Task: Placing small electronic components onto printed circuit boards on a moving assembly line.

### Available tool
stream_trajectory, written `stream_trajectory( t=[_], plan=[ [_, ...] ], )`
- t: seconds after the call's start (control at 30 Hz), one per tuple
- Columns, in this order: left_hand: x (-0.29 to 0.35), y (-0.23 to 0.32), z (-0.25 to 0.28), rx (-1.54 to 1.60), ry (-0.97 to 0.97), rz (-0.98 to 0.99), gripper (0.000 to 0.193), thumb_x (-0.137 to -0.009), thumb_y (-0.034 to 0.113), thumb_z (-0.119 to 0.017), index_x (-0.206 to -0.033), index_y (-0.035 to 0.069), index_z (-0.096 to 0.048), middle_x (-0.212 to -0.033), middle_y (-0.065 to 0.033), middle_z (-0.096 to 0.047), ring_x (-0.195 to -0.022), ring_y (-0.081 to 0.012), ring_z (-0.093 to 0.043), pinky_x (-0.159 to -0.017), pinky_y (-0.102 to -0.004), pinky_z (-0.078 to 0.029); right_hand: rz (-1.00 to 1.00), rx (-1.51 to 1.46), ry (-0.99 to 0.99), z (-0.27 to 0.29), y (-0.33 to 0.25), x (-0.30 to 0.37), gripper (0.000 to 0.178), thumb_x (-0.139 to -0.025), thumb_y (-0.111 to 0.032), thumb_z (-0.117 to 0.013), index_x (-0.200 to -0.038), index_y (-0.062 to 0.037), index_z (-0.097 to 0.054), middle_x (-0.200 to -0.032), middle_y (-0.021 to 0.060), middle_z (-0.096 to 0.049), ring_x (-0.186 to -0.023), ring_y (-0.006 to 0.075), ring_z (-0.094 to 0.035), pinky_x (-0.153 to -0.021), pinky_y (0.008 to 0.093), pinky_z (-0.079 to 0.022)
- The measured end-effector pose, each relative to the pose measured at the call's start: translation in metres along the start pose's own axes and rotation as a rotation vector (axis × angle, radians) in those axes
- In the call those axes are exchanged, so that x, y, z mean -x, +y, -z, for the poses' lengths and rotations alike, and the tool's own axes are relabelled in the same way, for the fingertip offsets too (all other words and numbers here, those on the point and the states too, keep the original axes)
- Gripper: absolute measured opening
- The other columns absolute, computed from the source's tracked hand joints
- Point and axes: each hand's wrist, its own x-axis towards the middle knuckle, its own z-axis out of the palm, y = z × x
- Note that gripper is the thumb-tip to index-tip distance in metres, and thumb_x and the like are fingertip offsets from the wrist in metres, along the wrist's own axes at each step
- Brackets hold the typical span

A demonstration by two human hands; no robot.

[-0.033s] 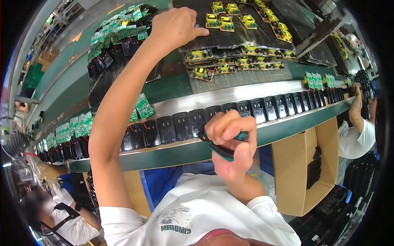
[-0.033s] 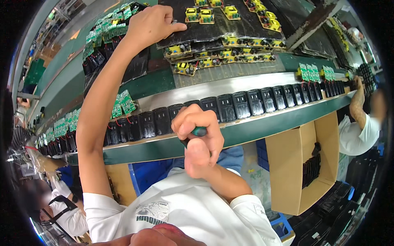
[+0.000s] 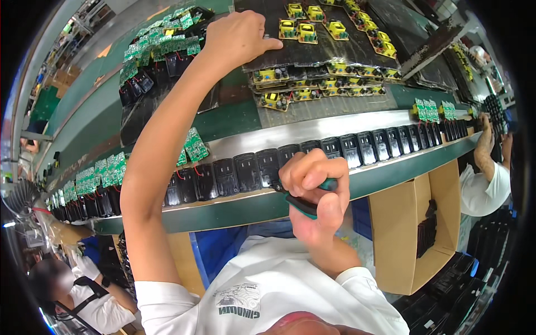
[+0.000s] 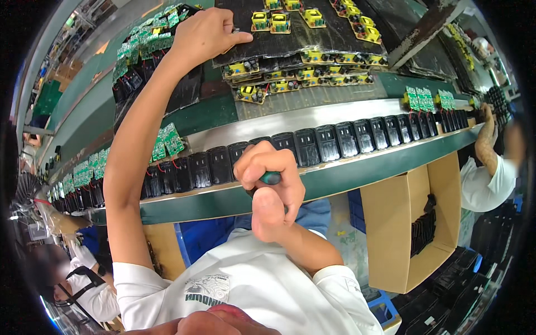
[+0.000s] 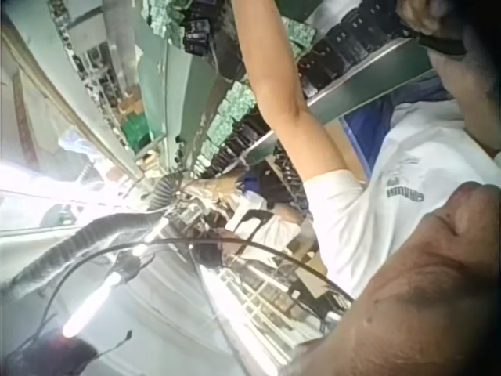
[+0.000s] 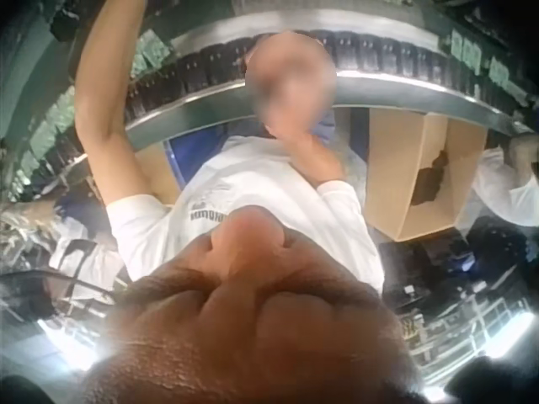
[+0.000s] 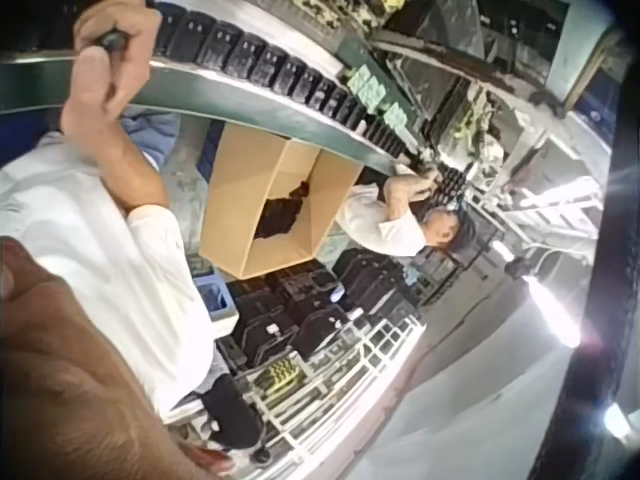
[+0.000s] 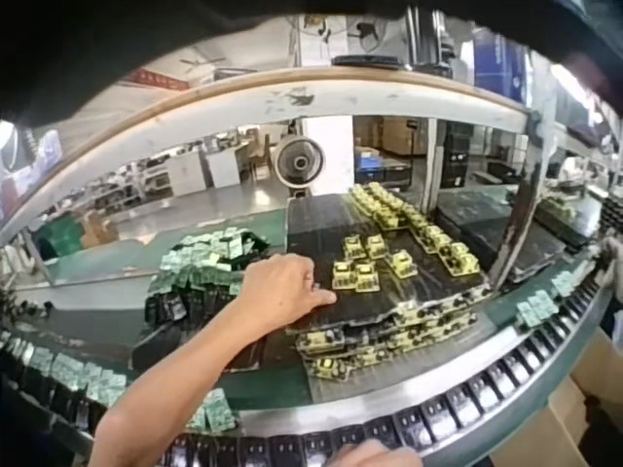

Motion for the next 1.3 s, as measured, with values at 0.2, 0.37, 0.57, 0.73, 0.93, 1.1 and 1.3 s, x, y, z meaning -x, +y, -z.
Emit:
stream_trajectory(
  t=[0.2,0.37,0.57,0.73,0.93,1.1,1.3],
  plan=[
    [0.051,0.0,0.012,0.528,0.224,-0.083,0.058,-0.077,0.023,-0.087,-0.126,0.013,-0.058,-0.089,-0.0026,-0.068,-0.073,-0.0237,-0.065,-0.069,-0.0385,-0.051,0.01,0.092,0.164,0.012,-0.032,-0.03,0.047,-0.092,-0.006,-0.064,-0.138,-0.0094,-0.052,-0.096,0.0098,-0.059,-0.079,0.016,-0.049,-0.072,0.0272,-0.042],
    [0.134,0.03,0.046,0.743,0.146,-0.136,0.077,-0.076,0.001,-0.085,-0.144,0.012,-0.052,-0.089,-0.0028,-0.063,-0.076,-0.0165,-0.061,-0.072,-0.0299,-0.052,-0.013,0.614,0.023,0.023,-0.034,-0.064,0.057,-0.085,-0.001,-0.074,-0.139,-0.0071,-0.059,-0.111,0.0109,-0.062,-0.085,0.0172,-0.054,-0.077,0.0267,-0.046],
    [0.166,0.033,0.053,0.607,0.203,-0.239,0.089,-0.075,-0.003,-0.081,-0.155,0.011,-0.045,-0.094,-0.0025,-0.064,-0.074,-0.0156,-0.06,-0.07,-0.0279,-0.052,0.128,0.828,-0.22,0.017,-0.009,-0.064,0.039,-0.085,-0.004,-0.079,-0.123,-0.0052,-0.072,-0.117,0.0118,-0.062,-0.094,0.0187,-0.056,-0.084,0.0295,-0.047],
    [0.182,0.027,0.056,0.613,0.215,-0.261,0.076,-0.078,-0.003,-0.077,-0.148,0.006,-0.047,-0.098,-0.0055,-0.065,-0.075,-0.0181,-0.062,-0.066,-0.0292,-0.053,0.205,0.79,-0.24,0.004,-0.008,-0.054,0.024,-0.085,-0.002,-0.08,-0.108,-0.003,-0.076,-0.12,0.0127,-0.062,-0.099,0.0192,-0.057,-0.086,0.0312,-0.047],
    [0.199,0.004,0.062,1.128,-0.261,-0.102,0.039,-0.084,-0.005,-0.069,-0.122,0.001,-0.061,-0.095,-0.0067,-0.066,-0.076,-0.0177,-0.061,-0.067,-0.0281,-0.051,-0.121,0.382,-0.159,-0.011,-0.007,-0.045,0.01,-0.089,-0.004,-0.079,-0.099,-0.0029,-0.077,-0.118,0.0117,-0.062,-0.097,0.0171,-0.058,-0.084,0.0305,-0.048],
    [0.217,-0.001,0.061,1.224,-0.049,-0.066,0.015,-0.089,-0.002,-0.068,-0.102,0.0,-0.064,-0.094,-0.0056,-0.066,-0.079,-0.0157,-0.059,-0.072,-0.0272,-0.049,-0.368,0.095,-0.123,-0.019,0.006,-0.038,0.01,-0.095,-0.01,-0.076,-0.102,-0.0025,-0.076,-0.113,0.0097,-0.062,-0.092,0.0143,-0.057,-0.082,0.0265,-0.046],
    [0.237,-0.019,0.057,1.167,0.023,-0.037,0.011,-0.086,-0.005,-0.069,-0.095,0.0,-0.067,-0.087,-0.0042,-0.065,-0.072,-0.0141,-0.055,-0.067,-0.0249,-0.045,-0.273,-0.03,-0.158,-0.036,0.031,-0.027,0.019,-0.1,-0.018,-0.07,-0.113,-0.0034,-0.073,-0.104,0.0065,-0.062,-0.085,0.0115,-0.054,-0.078,0.0225,-0.042]
  ],
)
